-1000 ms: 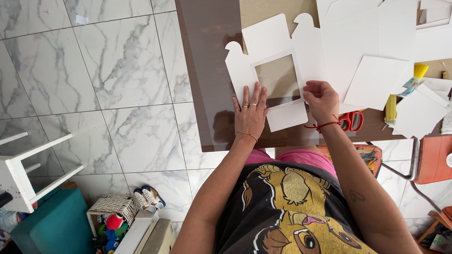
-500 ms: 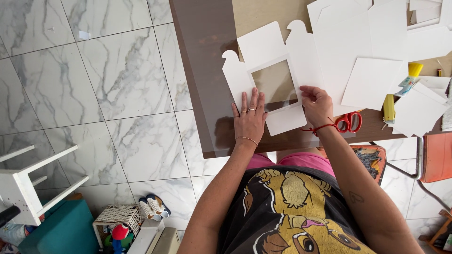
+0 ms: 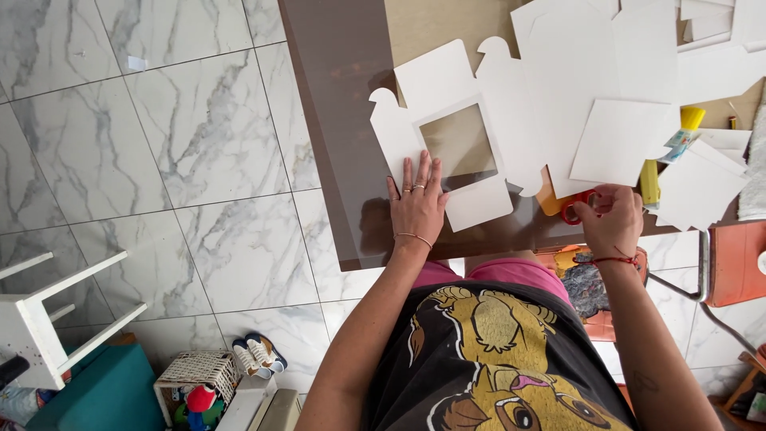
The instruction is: Assembling cardboard boxes by cutting and folding materials
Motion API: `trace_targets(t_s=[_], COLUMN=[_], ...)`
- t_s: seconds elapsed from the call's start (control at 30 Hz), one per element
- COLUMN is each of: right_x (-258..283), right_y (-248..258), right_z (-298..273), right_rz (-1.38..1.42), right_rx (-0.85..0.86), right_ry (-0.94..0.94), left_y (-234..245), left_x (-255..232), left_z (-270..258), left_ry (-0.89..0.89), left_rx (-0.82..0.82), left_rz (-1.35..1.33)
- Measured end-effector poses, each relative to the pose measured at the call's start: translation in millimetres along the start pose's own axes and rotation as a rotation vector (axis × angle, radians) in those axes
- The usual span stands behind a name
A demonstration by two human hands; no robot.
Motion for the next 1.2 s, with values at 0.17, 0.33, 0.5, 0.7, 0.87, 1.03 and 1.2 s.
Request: trace_targets(t_s=[0.17, 0.33, 0.5, 0.7, 0.87, 1.03, 1.2], right_x=[-6.0, -2.4, 0.8, -14.8, -73.5, -98.5, -111.9], right_y=[-5.5, 4.5, 9.4, 26.3, 23.4, 28.6, 48.9], right_z=[-1.0, -1.4, -8.2, -29.5, -54.1, -77.5, -89.1], right_rz=[-0.044, -0.021, -0.056, -0.055, -0.115, -0.221, -0.117], right_rx=[0.062, 0.174, 0.445, 0.550, 0.517, 0.515, 0.426], right_ry=[0.021, -0.092, -0.186, -0.193, -0.090, 0.095, -0.089], left_y=[12.7, 44.2, 33.3, 3.9, 3.2, 0.2, -0.1], left_x=[3.9, 31.5, 57.2, 42.1, 34.2, 25.3, 15.3], left_z=[3.0, 6.4, 7.8, 8.2, 14.9, 19.3, 23.2], left_ry=[0.064, 0.242, 0.463, 0.510, 0.579, 0.609, 0.695], left_rx=[-0.041, -0.271, -0.296, -0.318, -0.312, -0.317, -0.253], left_rz=[-0.126, -0.615, -0.868, -0.663, -0.603, -0.538, -0.553])
Point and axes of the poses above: each hand's wrist, its own z-axis towards the middle knuckle, its own y-axis out of the back of the hand, x = y × z, the point moved 9 cm from there along z, towards the middle knuckle, and after that the axes turned 8 degrees about -z, right-handed, at the moved point
